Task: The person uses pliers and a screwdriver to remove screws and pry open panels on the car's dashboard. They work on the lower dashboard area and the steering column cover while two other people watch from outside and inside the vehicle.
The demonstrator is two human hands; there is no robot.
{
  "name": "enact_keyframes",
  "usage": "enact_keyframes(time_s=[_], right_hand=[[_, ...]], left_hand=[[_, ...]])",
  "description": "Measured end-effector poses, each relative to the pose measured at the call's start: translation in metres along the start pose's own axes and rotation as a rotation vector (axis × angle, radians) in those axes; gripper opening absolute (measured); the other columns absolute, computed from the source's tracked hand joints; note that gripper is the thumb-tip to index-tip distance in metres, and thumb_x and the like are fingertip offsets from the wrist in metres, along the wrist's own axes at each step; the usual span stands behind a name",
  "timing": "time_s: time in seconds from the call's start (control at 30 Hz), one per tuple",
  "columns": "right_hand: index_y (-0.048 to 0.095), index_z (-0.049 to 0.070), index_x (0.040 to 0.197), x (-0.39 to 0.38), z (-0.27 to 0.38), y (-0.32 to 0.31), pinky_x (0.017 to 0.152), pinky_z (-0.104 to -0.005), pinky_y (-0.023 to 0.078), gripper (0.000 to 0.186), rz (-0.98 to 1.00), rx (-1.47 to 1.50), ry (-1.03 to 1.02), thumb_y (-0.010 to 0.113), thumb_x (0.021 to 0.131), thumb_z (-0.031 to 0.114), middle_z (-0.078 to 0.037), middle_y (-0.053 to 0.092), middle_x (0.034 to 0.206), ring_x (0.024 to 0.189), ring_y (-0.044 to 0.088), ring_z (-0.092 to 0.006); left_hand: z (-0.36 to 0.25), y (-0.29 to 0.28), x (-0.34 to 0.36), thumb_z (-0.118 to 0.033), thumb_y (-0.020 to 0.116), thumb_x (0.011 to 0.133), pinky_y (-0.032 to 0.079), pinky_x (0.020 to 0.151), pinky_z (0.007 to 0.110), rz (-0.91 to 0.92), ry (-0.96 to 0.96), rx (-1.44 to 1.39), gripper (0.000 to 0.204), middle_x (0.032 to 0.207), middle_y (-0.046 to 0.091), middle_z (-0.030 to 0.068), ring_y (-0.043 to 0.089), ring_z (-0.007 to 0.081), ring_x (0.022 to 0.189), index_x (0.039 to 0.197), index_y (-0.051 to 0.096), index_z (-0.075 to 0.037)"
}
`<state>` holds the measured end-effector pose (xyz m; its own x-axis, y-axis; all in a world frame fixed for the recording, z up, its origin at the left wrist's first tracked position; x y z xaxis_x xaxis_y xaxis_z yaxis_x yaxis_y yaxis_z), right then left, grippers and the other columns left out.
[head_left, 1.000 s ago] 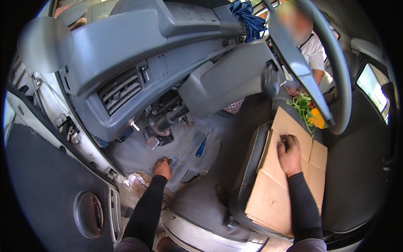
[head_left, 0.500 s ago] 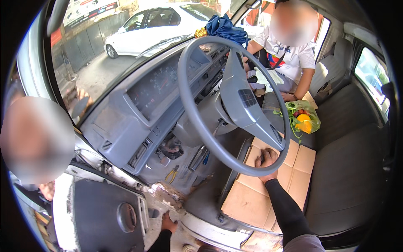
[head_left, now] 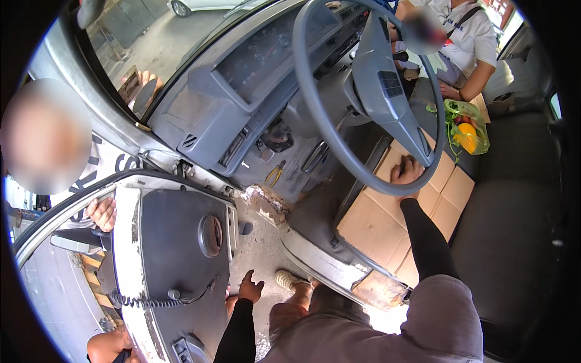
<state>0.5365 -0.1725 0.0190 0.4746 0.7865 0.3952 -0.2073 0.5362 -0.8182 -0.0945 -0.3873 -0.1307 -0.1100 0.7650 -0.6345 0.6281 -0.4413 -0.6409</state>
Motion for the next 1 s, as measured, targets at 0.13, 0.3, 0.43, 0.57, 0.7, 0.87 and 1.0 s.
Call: enact_keyframes(time_s=[0.13, 0.3, 0.43, 0.57, 0.7, 0.87, 1.0], right_hand=[[0.07, 0.002, 0.134, -0.002, -0.003, 0.003, 0.118, -0.0529, 0.04, 0.046, 0.022, -0.043, 0.024, 0.063, 0.095, 0.026, -0.023, 0.062, 0.141, 0.136, 0.054, -0.0429], [0.069, 0.002, 0.135, -0.006, -0.013, 0.012, 0.117, -0.0532, 0.041, 0.048, -0.01, -0.192, -0.023, 0.061, 0.095, 0.028, -0.023, 0.061, 0.143, 0.134, 0.055, -0.0438], [0.069, 0.001, 0.131, -0.002, -0.01, 0.017, 0.116, -0.0562, 0.042, 0.047, -0.042, -0.234, -0.073, 0.063, 0.093, 0.028, -0.025, 0.061, 0.141, 0.133, 0.054, -0.0461], [0.069, -0.002, 0.126, -0.002, -0.017, 0.024, 0.117, -0.0607, 0.039, 0.047, -0.07, -0.214, -0.106, 0.063, 0.091, 0.028, -0.029, 0.058, 0.14, 0.133, 0.051, -0.051], [0.07, -0.001, 0.128, 0.0, -0.024, 0.025, 0.115, -0.0612, 0.041, 0.05, -0.065, -0.22, -0.102, 0.064, 0.089, 0.03, -0.029, 0.059, 0.138, 0.132, 0.053, -0.0508], [0.07, 0.003, 0.128, -0.004, -0.033, 0.028, 0.111, -0.0565, 0.042, 0.043, -0.124, -0.278, -0.135, 0.063, 0.094, 0.029, -0.024, 0.061, 0.138, 0.129, 0.056, -0.0442], [0.075, 0.005, 0.111, 0.003, -0.008, 0.016, 0.087, -0.0585, 0.049, 0.031, -0.19, -0.178, -0.22, 0.064, 0.084, 0.015, -0.021, 0.068, 0.113, 0.106, 0.065, -0.046]], left_hand=[[0.001, -0.032, -0.019, -0.026, 0.082, 0.09, 0.059, 0.102, 0.046, 0.026, -0.049, -0.022, 0.079, 0.146, 0.066, 0.0236, 0.072, 0.0334, 0.119, 0.159, 0.049, -0.007], [0.011, -0.062, -0.048, -0.014, 0.08, 0.091, 0.06, 0.096, 0.041, -0.232, -0.064, -0.251, 0.065, 0.14, 0.07, 0.0227, 0.076, 0.0288, 0.109, 0.152, 0.057, -0.004], [0.025, -0.055, -0.063, -0.002, 0.073, 0.096, 0.06, 0.094, 0.037, -0.328, -0.034, -0.528, 0.055, 0.139, 0.07, 0.0206, 0.075, 0.0226, 0.104, 0.149, 0.058, -0.001], [0.034, -0.03, -0.061, 0.0, 0.073, 0.095, 0.059, 0.091, 0.034, -0.359, -0.043, -0.64, 0.053, 0.134, 0.071, 0.0181, 0.073, 0.0197, 0.098, 0.146, 0.059, 0.0], [0.027, -0.013, -0.039, 0.003, 0.073, 0.094, 0.058, 0.088, 0.031, -0.407, -0.006, -0.689, 0.052, 0.129, 0.073, 0.0146, 0.072, 0.0178, 0.096, 0.144, 0.06, 0.001], [0.003, -0.006, 0.011, 0.005, 0.069, 0.095, 0.06, 0.087, 0.033, -0.519, 0.062, -0.693, 0.048, 0.128, 0.072, 0.0154, 0.073, 0.0182, 0.097, 0.142, 0.06, 0.004], [-0.06, -0.031, 0.037, 0.008, 0.064, 0.096, 0.059, 0.094, 0.033, -0.618, 0.155, -0.707, 0.045, 0.13, 0.071, 0.0161, 0.072, 0.02, 0.11, 0.141, 0.06, 0.006]])
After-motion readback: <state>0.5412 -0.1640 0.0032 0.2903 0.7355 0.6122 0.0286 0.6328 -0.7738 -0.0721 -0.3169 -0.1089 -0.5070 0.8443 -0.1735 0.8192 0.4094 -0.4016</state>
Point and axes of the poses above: each hand's wrist, its own x-axis towards the middle knuckle, its own y-axis out of the palm, z = x × y, the point moved 3 cm from there along x, towards the middle knuckle
